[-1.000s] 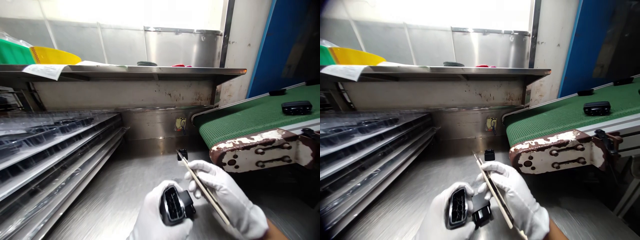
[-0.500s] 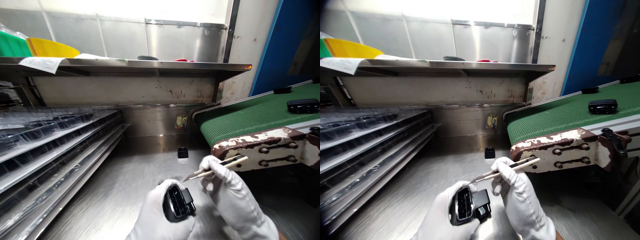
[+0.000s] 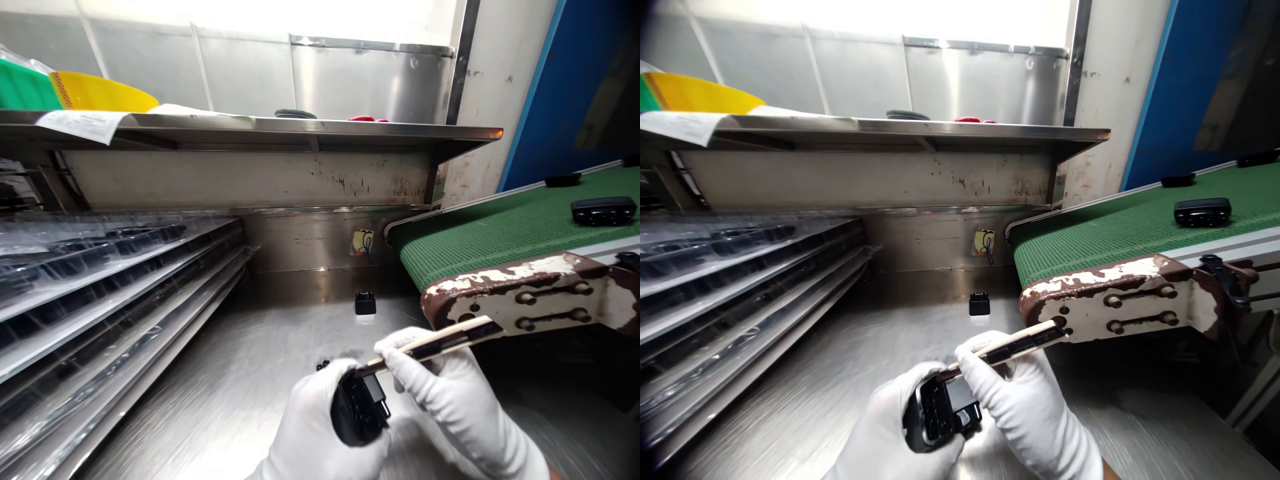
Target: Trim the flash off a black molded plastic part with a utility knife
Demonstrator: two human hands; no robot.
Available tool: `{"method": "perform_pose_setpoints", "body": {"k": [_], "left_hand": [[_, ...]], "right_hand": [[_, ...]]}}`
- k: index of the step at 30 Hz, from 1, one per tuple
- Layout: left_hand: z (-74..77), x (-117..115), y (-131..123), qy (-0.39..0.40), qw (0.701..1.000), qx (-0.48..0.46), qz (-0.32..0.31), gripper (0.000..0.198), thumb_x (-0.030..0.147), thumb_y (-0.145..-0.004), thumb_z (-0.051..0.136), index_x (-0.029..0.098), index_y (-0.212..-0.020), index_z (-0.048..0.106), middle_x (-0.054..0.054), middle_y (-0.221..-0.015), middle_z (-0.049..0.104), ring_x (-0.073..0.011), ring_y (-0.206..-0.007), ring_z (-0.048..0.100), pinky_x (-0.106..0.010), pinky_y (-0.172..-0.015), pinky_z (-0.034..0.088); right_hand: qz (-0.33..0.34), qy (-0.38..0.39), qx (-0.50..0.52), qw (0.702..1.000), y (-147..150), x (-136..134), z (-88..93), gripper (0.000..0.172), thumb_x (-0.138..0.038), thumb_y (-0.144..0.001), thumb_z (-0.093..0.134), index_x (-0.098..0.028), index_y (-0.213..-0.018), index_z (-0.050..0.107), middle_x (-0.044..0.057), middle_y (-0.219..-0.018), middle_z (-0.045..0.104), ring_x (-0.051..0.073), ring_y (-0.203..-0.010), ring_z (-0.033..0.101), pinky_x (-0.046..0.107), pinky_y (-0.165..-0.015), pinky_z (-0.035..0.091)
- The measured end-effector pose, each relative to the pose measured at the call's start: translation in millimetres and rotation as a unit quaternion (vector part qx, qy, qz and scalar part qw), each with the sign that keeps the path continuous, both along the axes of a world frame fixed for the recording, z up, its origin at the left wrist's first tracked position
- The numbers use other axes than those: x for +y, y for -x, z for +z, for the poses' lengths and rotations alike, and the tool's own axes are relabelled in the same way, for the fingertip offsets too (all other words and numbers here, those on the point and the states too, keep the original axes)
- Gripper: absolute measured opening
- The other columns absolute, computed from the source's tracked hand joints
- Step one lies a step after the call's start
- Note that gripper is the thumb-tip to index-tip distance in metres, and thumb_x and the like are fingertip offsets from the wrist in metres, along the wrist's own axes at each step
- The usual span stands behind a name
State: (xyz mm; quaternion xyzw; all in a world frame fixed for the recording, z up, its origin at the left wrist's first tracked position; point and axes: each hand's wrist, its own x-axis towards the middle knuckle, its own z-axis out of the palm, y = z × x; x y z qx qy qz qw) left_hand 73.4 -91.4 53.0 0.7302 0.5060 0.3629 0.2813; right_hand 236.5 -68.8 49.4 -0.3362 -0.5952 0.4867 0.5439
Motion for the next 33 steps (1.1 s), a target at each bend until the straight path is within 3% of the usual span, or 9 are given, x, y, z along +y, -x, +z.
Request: {"method": "perform_pose_setpoints", "body": {"k": [9, 15, 20, 23, 26, 30, 33], "left_hand": [[-5.6, 2, 1, -0.020, 0.999, 0.016, -0.027, 0.006, 0.019, -0.071, 0.058, 0.018, -0.077, 0.055, -0.002, -0.074, 0.063, -0.0168, -0.065, 0.057, -0.029, -0.062, 0.044], [-11.4, 3, 2, -0.031, 0.998, 0.024, -0.055, 0.008, 0.012, -0.070, 0.053, 0.019, -0.070, 0.050, 0.000, -0.066, 0.057, -0.0140, -0.060, 0.053, -0.027, -0.058, 0.041], [-7.3, 3, 4, -0.041, 0.996, 0.023, -0.078, 0.008, 0.013, -0.070, 0.058, 0.018, -0.069, 0.052, 0.000, -0.065, 0.058, -0.0131, -0.057, 0.053, -0.026, -0.055, 0.041], [-5.7, 3, 4, -0.050, 0.997, 0.021, -0.057, 0.008, 0.013, -0.069, 0.059, 0.018, -0.070, 0.053, 0.000, -0.067, 0.060, -0.0135, -0.059, 0.056, -0.025, -0.057, 0.044], [-4.8, 3, 4, -0.050, 0.998, -0.008, -0.026, 0.007, 0.015, -0.070, 0.061, 0.017, -0.072, 0.054, -0.001, -0.068, 0.062, -0.0137, -0.060, 0.059, -0.022, -0.053, 0.045], [-4.6, 4, 5, -0.035, 0.999, -0.029, -0.021, 0.013, 0.017, -0.069, 0.066, 0.017, -0.073, 0.054, -0.001, -0.066, 0.060, -0.0130, -0.056, 0.057, -0.020, -0.044, 0.041], [-6.4, 4, 6, -0.044, 0.998, -0.022, -0.034, 0.013, 0.013, -0.067, 0.065, 0.017, -0.074, 0.055, -0.001, -0.070, 0.063, -0.0149, -0.064, 0.061, -0.022, -0.057, 0.049]], "right_hand": [[0.020, 0.024, -0.047, 0.998, -3, 0, 5.4, 0.020, -0.041, -0.090, 0.065, -0.022, -0.085, 0.065, -0.004, -0.076, 0.059, 0.010, -0.070, 0.054, 0.022, -0.066, 0.044], [0.043, 0.045, -0.057, 0.996, -6, 0, 12.3, 0.023, -0.042, -0.089, 0.066, -0.019, -0.084, 0.064, -0.001, -0.080, 0.059, 0.012, -0.076, 0.052, 0.022, -0.064, 0.042], [0.052, 0.054, -0.068, 0.995, -8, -2, 13.5, 0.022, -0.038, -0.090, 0.065, -0.018, -0.080, 0.064, -0.004, -0.066, 0.053, 0.009, -0.064, 0.048, 0.020, -0.059, 0.040], [0.046, 0.073, -0.016, 0.996, -9, -1, 11.2, 0.021, -0.038, -0.088, 0.068, -0.018, -0.082, 0.065, -0.004, -0.064, 0.052, 0.007, -0.058, 0.044, 0.019, -0.051, 0.035], [0.040, 0.067, 0.073, 0.994, -11, 1, 10.9, 0.022, -0.039, -0.090, 0.065, -0.021, -0.101, 0.066, -0.003, -0.064, 0.056, 0.006, -0.048, 0.041, 0.018, -0.044, 0.030], [0.055, 0.040, 0.129, 0.989, -11, 2, 15.7, 0.025, -0.026, -0.089, 0.066, -0.022, -0.113, 0.065, 0.004, -0.084, 0.067, 0.010, -0.064, 0.059, 0.017, -0.060, 0.046], [0.098, 0.041, 0.153, 0.983, -6, 1, 20.7, 0.028, -0.017, -0.089, 0.064, -0.024, -0.116, 0.064, 0.007, -0.106, 0.067, 0.014, -0.083, 0.066, 0.019, -0.075, 0.052]]}}
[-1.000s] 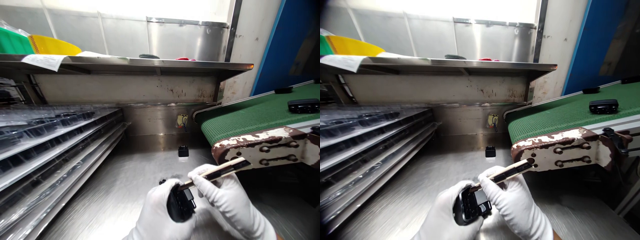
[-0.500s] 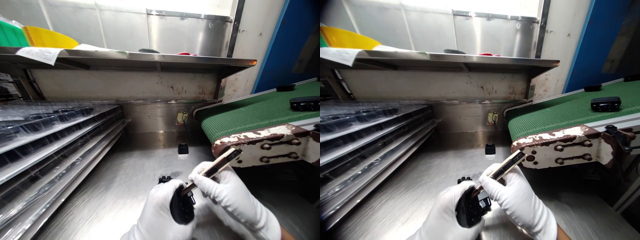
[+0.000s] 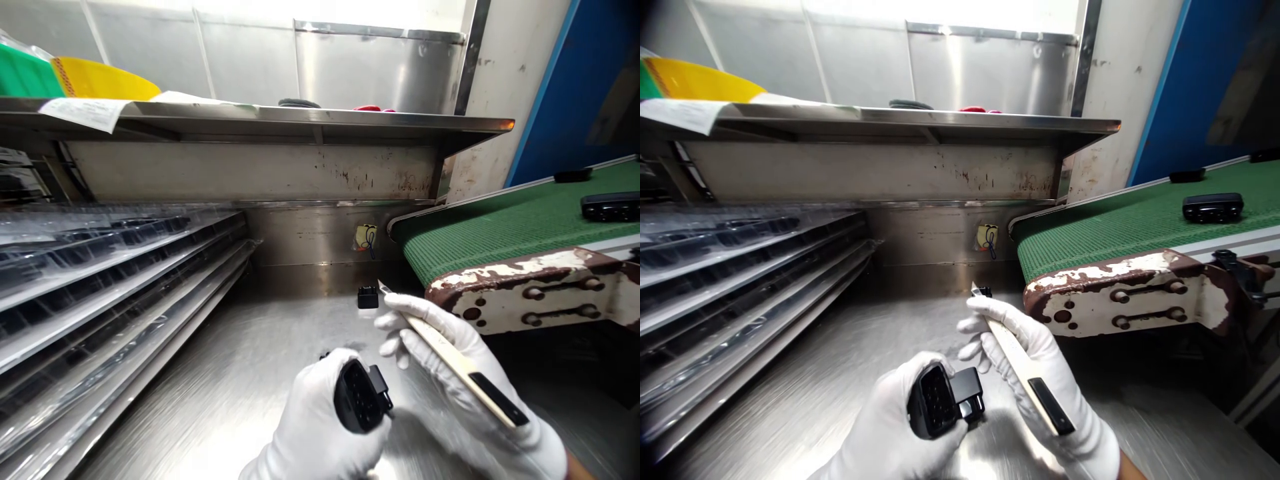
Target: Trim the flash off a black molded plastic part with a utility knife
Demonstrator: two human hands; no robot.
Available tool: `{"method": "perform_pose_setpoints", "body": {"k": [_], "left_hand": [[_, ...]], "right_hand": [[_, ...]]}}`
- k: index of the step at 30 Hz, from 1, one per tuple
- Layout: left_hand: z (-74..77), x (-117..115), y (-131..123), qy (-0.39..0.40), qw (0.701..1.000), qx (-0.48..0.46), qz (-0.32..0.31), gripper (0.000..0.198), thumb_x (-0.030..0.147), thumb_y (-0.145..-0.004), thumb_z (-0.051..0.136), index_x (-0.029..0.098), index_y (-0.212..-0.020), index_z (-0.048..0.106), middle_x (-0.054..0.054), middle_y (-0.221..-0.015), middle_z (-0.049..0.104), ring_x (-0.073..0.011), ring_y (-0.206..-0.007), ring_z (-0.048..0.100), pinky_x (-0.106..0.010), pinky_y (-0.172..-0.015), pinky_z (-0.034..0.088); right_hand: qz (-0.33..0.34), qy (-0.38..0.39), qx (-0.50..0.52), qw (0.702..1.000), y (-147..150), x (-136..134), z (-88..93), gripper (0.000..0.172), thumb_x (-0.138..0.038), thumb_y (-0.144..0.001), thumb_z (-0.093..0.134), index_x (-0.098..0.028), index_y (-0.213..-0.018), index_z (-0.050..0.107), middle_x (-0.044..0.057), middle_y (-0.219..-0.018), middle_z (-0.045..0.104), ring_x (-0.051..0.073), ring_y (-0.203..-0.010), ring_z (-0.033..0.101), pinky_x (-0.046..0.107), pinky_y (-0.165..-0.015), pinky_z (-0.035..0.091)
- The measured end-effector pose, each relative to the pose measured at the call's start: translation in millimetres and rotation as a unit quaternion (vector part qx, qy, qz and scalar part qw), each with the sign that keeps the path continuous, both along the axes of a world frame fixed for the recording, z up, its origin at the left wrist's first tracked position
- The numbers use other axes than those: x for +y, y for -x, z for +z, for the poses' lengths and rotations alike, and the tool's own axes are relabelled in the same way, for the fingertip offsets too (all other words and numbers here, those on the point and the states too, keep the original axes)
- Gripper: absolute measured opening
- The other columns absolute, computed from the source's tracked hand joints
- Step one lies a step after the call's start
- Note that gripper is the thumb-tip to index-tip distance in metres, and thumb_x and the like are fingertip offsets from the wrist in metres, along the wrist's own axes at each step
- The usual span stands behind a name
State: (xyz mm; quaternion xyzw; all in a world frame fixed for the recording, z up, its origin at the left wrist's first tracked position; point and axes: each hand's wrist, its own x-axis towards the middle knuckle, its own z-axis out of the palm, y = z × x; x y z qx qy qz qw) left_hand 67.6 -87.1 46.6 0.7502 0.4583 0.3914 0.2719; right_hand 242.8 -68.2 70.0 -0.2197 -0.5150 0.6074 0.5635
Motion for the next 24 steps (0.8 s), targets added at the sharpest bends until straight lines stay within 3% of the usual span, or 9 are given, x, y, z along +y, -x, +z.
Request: {"method": "perform_pose_setpoints", "body": {"k": [2, 4, 8, 12, 16, 19, 24], "left_hand": [[-0.9, -1, -1, -0.010, 1.000, 0.002, 0.014, 0.012, 0.012, -0.068, 0.064, 0.016, -0.076, 0.055, -0.001, -0.073, 0.065, -0.0144, -0.065, 0.062, -0.024, -0.061, 0.051], [-0.4, -1, -2, -0.015, 1.000, 0.000, 0.024, 0.010, 0.014, -0.069, 0.064, 0.016, -0.074, 0.055, -0.001, -0.070, 0.064, -0.0135, -0.061, 0.060, -0.022, -0.053, 0.048], [3.7, -1, -4, -0.010, 1.000, -0.003, 0.013, 0.007, 0.018, -0.072, 0.063, 0.016, -0.075, 0.057, -0.001, -0.069, 0.065, -0.0133, -0.060, 0.061, -0.019, -0.045, 0.044], [3.9, 0, -3, -0.022, 0.999, 0.013, 0.021, 0.007, 0.017, -0.070, 0.063, 0.017, -0.071, 0.056, 0.001, -0.066, 0.063, -0.0124, -0.058, 0.060, -0.019, -0.046, 0.043], [0.7, 0, -1, -0.020, 1.000, 0.002, 0.021, 0.010, 0.015, -0.067, 0.065, 0.017, -0.072, 0.056, 0.001, -0.066, 0.062, -0.0124, -0.060, 0.060, -0.020, -0.052, 0.047], [0.0, 0, -1, -0.028, 0.999, 0.019, 0.016, 0.010, 0.016, -0.068, 0.064, 0.017, -0.072, 0.055, 0.001, -0.066, 0.063, -0.0124, -0.059, 0.060, -0.022, -0.058, 0.049], [2.3, 0, -3, -0.027, 0.997, 0.070, 0.015, 0.006, 0.015, -0.066, 0.059, 0.018, -0.072, 0.058, 0.002, -0.067, 0.063, -0.0120, -0.057, 0.058, -0.022, -0.056, 0.047]], "right_hand": [[0.028, 0.003, 0.012, 1.000, 3, -2, 1.7, 0.035, -0.015, -0.089, 0.063, -0.027, -0.122, 0.061, 0.007, -0.117, 0.064, 0.014, -0.088, 0.066, 0.021, -0.081, 0.053], [0.038, 0.005, 0.015, 0.999, 4, -4, 1.1, 0.035, -0.017, -0.088, 0.066, -0.027, -0.120, 0.061, 0.007, -0.117, 0.065, 0.013, -0.085, 0.067, 0.021, -0.080, 0.053], [-0.052, -0.018, -0.055, 0.997, 4, -5, -6.6, 0.024, -0.030, -0.088, 0.069, -0.024, -0.110, 0.066, 0.005, -0.095, 0.070, 0.011, -0.072, 0.064, 0.018, -0.070, 0.053], [-0.113, -0.050, -0.134, 0.983, 1, -4, -15.0, 0.029, -0.042, -0.089, 0.066, -0.025, -0.113, 0.067, 0.002, -0.077, 0.068, 0.009, -0.058, 0.057, 0.017, -0.056, 0.049], [-0.147, -0.012, -0.116, 0.982, 2, -6, -13.5, 0.026, -0.046, -0.088, 0.065, -0.025, -0.102, 0.069, -0.002, -0.062, 0.059, 0.007, -0.049, 0.047, 0.018, -0.046, 0.039], [-0.122, -0.004, -0.104, 0.987, 4, -9, -10.3, 0.024, -0.045, -0.087, 0.067, -0.021, -0.090, 0.068, -0.005, -0.051, 0.050, 0.005, -0.043, 0.041, 0.018, -0.041, 0.030], [-0.018, 0.033, -0.106, 0.994, 7, -10, -18.4, 0.019, -0.039, -0.089, 0.068, -0.020, -0.090, 0.067, -0.004, -0.054, 0.053, 0.006, -0.047, 0.045, 0.019, -0.042, 0.030]]}}
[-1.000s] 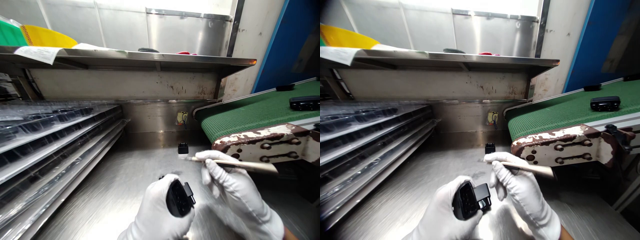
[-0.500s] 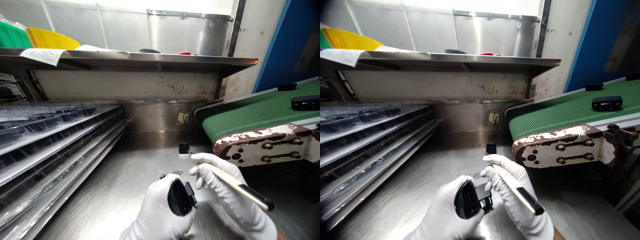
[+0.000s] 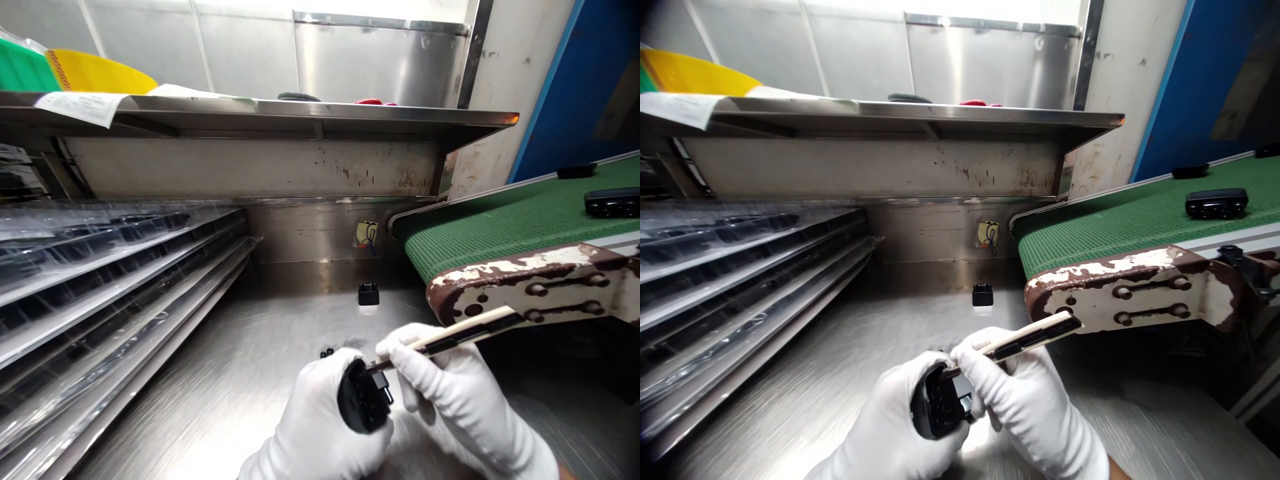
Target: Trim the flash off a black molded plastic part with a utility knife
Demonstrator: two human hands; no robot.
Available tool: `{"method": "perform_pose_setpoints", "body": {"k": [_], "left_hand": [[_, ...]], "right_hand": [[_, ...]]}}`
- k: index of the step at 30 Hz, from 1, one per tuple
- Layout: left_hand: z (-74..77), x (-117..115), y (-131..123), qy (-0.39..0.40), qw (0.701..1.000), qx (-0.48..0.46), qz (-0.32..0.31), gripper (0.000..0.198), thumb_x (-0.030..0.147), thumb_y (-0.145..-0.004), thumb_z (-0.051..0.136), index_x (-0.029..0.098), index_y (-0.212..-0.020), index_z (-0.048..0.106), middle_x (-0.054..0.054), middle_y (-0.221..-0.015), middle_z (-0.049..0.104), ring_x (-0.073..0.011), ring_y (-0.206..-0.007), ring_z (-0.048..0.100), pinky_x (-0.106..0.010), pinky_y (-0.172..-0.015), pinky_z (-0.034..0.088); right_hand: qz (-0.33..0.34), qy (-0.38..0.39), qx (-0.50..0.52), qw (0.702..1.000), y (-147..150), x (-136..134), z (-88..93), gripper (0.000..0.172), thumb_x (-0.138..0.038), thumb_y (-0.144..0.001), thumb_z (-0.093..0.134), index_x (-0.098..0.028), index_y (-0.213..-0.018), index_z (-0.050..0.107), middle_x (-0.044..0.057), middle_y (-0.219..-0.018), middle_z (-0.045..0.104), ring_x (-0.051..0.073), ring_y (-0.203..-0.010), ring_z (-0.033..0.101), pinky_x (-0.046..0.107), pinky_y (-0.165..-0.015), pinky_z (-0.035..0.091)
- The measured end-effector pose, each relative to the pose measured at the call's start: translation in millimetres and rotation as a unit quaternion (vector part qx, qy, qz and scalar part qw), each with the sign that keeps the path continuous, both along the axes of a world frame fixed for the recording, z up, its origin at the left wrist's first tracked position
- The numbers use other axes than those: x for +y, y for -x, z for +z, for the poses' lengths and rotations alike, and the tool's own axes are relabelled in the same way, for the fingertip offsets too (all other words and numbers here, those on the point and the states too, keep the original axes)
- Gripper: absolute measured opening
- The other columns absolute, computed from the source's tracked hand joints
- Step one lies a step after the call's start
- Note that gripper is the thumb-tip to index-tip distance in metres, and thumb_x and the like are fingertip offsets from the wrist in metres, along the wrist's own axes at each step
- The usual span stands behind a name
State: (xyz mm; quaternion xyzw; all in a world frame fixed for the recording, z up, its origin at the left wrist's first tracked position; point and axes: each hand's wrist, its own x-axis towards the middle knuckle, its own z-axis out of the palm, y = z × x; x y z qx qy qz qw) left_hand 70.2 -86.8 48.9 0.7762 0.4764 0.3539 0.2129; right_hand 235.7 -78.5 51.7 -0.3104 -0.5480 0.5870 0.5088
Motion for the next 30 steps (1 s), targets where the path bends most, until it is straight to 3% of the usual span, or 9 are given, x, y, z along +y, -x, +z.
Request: {"method": "perform_pose_setpoints", "body": {"k": [4, 7, 10, 15, 25, 30], "left_hand": [[3.2, -1, -1, -0.007, 0.998, -0.033, -0.049, 0.017, 0.008, -0.066, 0.054, 0.020, -0.075, 0.060, 0.005, -0.070, 0.064, -0.0084, -0.058, 0.059, -0.017, -0.059, 0.047], [6.3, -2, -1, -0.015, 0.998, -0.033, -0.048, 0.011, 0.011, -0.069, 0.057, 0.020, -0.074, 0.060, 0.005, -0.069, 0.063, -0.0082, -0.058, 0.057, -0.018, -0.060, 0.047], [10.2, -1, -2, -0.026, 0.997, -0.036, -0.070, 0.006, 0.013, -0.072, 0.059, 0.020, -0.072, 0.060, 0.005, -0.067, 0.062, -0.0070, -0.056, 0.055, -0.016, -0.058, 0.046], [14.4, -1, -2, -0.029, 0.993, -0.054, -0.102, 0.015, 0.004, -0.067, 0.057, 0.018, -0.073, 0.059, 0.007, -0.067, 0.063, -0.0045, -0.054, 0.054, -0.010, -0.050, 0.043], [-1.3, 0, 0, 0.039, 0.991, -0.053, -0.112, 0.015, 0.007, -0.069, 0.054, 0.017, -0.078, 0.059, 0.002, -0.072, 0.061, -0.0097, -0.060, 0.052, -0.018, -0.057, 0.045], [0.2, -2, -2, 0.076, 0.983, -0.088, -0.140, 0.014, 0.004, -0.068, 0.056, 0.016, -0.075, 0.058, 0.001, -0.072, 0.058, -0.0107, -0.064, 0.051, -0.019, -0.061, 0.045]], "right_hand": [[-0.012, -0.003, -0.011, 1.000, 4, 2, -5.8, 0.022, -0.041, -0.089, 0.067, -0.019, -0.087, 0.066, -0.004, -0.054, 0.052, 0.007, -0.050, 0.047, 0.020, -0.046, 0.033], [-0.041, 0.005, -0.025, 0.999, 7, 3, -3.4, 0.029, -0.046, -0.085, 0.070, -0.018, -0.083, 0.066, -0.003, -0.051, 0.051, 0.007, -0.048, 0.044, 0.021, -0.046, 0.032], [-0.044, 0.013, -0.020, 0.999, 9, 3, -1.0, 0.031, -0.048, -0.083, 0.071, -0.017, -0.082, 0.066, -0.003, -0.051, 0.052, 0.007, -0.048, 0.044, 0.022, -0.047, 0.033], [-0.040, 0.004, -0.033, 0.999, 9, 2, -0.9, 0.033, -0.049, -0.084, 0.069, -0.016, -0.083, 0.066, -0.002, -0.052, 0.053, 0.008, -0.048, 0.045, 0.023, -0.050, 0.036], [-0.022, 0.002, -0.079, 0.997, 3, 1, 0.4, 0.032, -0.049, -0.089, 0.064, -0.017, -0.084, 0.064, -0.004, -0.052, 0.049, 0.007, -0.046, 0.041, 0.022, -0.043, 0.030], [-0.026, 0.009, -0.078, 0.997, 2, 1, 1.3, 0.034, -0.049, -0.088, 0.064, -0.017, -0.079, 0.061, -0.005, -0.050, 0.046, 0.007, -0.044, 0.039, 0.021, -0.041, 0.028]]}}
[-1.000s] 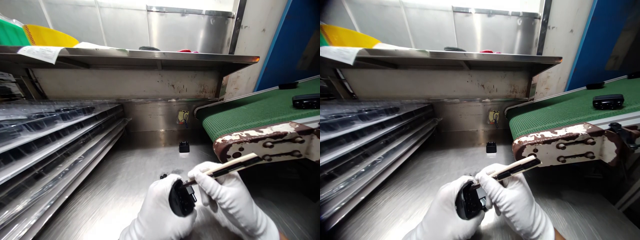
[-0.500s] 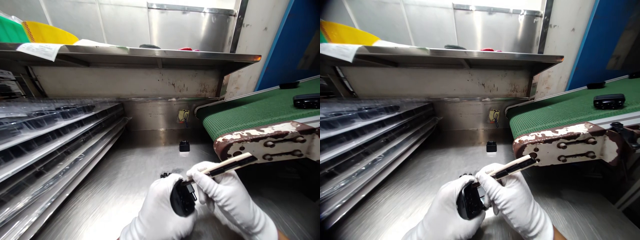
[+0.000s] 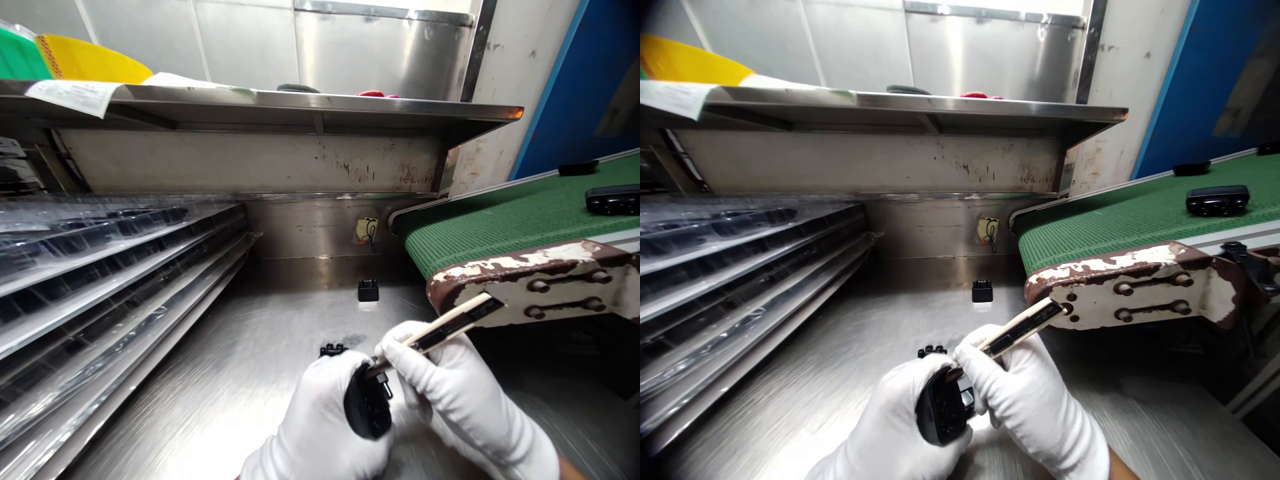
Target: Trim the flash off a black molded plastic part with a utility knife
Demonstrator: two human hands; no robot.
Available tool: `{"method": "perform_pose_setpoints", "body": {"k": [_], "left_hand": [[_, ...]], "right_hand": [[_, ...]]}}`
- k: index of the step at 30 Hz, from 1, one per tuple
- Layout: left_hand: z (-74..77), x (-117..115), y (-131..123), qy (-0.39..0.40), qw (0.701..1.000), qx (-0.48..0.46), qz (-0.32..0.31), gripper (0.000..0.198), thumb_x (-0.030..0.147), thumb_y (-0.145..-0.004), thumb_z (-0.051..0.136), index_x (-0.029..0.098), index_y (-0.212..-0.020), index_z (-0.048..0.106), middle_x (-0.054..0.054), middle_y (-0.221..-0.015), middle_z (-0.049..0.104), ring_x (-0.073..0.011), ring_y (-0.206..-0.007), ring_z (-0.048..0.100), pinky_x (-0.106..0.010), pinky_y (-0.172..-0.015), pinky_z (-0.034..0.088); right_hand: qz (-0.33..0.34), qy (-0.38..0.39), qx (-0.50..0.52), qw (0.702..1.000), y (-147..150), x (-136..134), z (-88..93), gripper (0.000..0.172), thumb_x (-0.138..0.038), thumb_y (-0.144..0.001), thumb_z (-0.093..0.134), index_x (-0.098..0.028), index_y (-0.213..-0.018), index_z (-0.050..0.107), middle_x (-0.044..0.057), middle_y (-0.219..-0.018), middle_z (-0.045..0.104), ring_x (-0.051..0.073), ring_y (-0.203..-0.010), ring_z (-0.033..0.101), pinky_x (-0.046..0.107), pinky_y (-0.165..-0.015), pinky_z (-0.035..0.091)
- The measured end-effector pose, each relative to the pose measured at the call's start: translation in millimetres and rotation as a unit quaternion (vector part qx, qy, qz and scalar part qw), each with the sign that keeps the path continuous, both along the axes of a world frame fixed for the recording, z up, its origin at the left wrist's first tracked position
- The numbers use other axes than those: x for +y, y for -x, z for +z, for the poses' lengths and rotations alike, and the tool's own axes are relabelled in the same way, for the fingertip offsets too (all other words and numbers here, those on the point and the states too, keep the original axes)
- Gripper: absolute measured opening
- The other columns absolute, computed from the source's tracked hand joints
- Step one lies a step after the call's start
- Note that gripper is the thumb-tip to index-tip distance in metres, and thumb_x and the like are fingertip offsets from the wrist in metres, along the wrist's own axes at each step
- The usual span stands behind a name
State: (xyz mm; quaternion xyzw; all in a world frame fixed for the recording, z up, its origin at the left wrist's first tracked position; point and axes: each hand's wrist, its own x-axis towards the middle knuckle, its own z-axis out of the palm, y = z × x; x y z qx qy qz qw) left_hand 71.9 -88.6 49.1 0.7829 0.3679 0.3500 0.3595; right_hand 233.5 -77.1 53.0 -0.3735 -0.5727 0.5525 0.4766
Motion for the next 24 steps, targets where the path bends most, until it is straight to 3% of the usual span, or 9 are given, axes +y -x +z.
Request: {"method": "perform_pose_setpoints", "body": {"k": [4, 9, 13, 19, 24], "left_hand": [[0.8, 0.5, 0.9, -0.010, 1.000, 0.012, 0.014, 0.016, 0.005, -0.066, 0.056, 0.016, -0.077, 0.059, 0.001, -0.071, 0.059, -0.0108, -0.061, 0.051, -0.020, -0.057, 0.044], [5.9, 1.2, 1.0, -0.046, 0.995, 0.075, 0.043, 0.012, 0.004, -0.059, 0.054, 0.016, -0.062, 0.053, 0.002, -0.060, 0.058, -0.0112, -0.055, 0.053, -0.021, -0.055, 0.044], [10.2, 0.6, 0.4, -0.054, 0.997, 0.049, 0.020, 0.017, 0.006, -0.064, 0.055, 0.018, -0.074, 0.062, 0.003, -0.069, 0.063, -0.0101, -0.059, 0.056, -0.019, -0.063, 0.047], [4.0, -0.1, 3.5, -0.039, 0.993, 0.083, 0.070, 0.012, 0.010, -0.067, 0.055, 0.017, -0.075, 0.062, 0.001, -0.068, 0.063, -0.0108, -0.056, 0.056, -0.020, -0.053, 0.041], [3.0, -0.9, 2.3, -0.038, 0.997, 0.056, 0.046, 0.015, 0.008, -0.069, 0.054, 0.016, -0.077, 0.063, 0.001, -0.071, 0.065, -0.0109, -0.059, 0.057, -0.019, -0.055, 0.043]], "right_hand": [[0.019, 0.013, 0.026, 0.999, -2.3, 0.5, -1.1, 0.027, -0.043, -0.090, 0.064, -0.017, -0.082, 0.062, -0.005, -0.052, 0.048, 0.006, -0.046, 0.040, 0.020, -0.042, 0.029], [0.030, 0.027, 0.083, 0.996, -4.0, 2.5, -3.3, 0.023, -0.039, -0.091, 0.065, -0.019, -0.081, 0.060, -0.005, -0.052, 0.051, 0.007, -0.046, 0.043, 0.021, -0.045, 0.031], [0.040, 0.028, 0.066, 0.997, -3.1, 2.5, -4.2, 0.023, -0.040, -0.091, 0.064, -0.018, -0.084, 0.064, -0.005, -0.053, 0.051, 0.007, -0.047, 0.043, 0.022, -0.045, 0.030], [0.032, 0.029, 0.061, 0.997, -3.4, 2.3, -5.6, 0.023, -0.040, -0.091, 0.065, -0.018, -0.086, 0.064, -0.004, -0.055, 0.051, 0.007, -0.049, 0.044, 0.021, -0.046, 0.031], [0.041, 0.033, 0.055, 0.997, -4.7, 2.2, -4.2, 0.024, -0.042, -0.091, 0.064, -0.018, -0.089, 0.065, -0.004, -0.055, 0.053, 0.007, -0.049, 0.045, 0.021, -0.046, 0.032]]}}
